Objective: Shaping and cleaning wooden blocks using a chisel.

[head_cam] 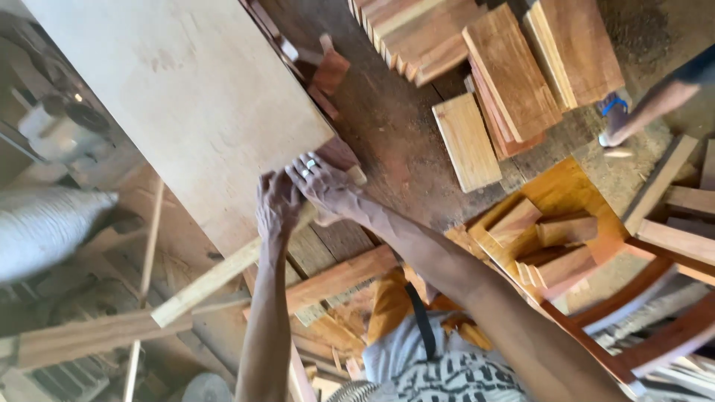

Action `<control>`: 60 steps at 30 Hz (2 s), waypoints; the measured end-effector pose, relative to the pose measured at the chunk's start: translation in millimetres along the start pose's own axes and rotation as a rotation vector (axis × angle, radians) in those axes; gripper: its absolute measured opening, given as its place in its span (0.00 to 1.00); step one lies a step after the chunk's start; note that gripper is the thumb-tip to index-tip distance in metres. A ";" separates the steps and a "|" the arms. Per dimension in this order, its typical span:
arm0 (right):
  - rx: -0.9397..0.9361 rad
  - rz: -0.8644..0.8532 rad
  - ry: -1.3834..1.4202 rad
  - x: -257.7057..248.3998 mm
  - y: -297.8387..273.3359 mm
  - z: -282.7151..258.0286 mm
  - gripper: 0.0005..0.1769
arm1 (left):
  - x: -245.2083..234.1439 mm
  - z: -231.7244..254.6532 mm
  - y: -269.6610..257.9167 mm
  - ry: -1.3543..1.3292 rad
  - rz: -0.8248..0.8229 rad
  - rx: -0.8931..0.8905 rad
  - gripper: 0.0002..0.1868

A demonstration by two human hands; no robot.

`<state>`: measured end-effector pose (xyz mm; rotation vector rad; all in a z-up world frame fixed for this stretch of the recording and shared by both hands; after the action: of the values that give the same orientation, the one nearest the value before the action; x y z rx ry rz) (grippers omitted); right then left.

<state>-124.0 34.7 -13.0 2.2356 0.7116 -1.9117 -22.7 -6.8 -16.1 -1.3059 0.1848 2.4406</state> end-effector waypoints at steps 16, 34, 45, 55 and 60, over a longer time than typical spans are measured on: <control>-0.257 0.678 0.223 -15.3 -32.5 -8.7 0.72 | -145.8 -24.6 -13.0 -0.730 0.144 -0.009 0.19; -0.268 0.630 0.056 11.7 -27.9 -15.1 0.44 | -29.4 -15.4 -16.4 0.195 -0.025 0.212 0.36; -0.005 -0.148 0.072 -16.4 0.1 -5.9 0.81 | -5.4 -32.6 -9.4 -0.135 0.012 -0.090 0.25; 0.054 -0.223 0.029 -6.1 -0.3 -2.0 0.71 | 5.2 -19.9 0.3 -0.269 -0.018 0.026 0.28; 0.056 -0.113 0.039 36.1 16.2 -1.8 0.73 | 5.6 -23.2 -0.8 -0.280 -0.036 0.008 0.28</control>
<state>-112.2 30.9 -50.6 2.3181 0.8162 -1.9669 -7.2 -11.2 -33.8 -0.9411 0.0961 2.5540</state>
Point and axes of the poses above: each hand's wrist, its own y-axis towards the middle knuckle, its own x-axis out of the palm, z = x × y, the point moved 8 cm from there along y, towards the middle knuckle, and after that the axes turned 1 degree about -y, right-handed, at the moved point
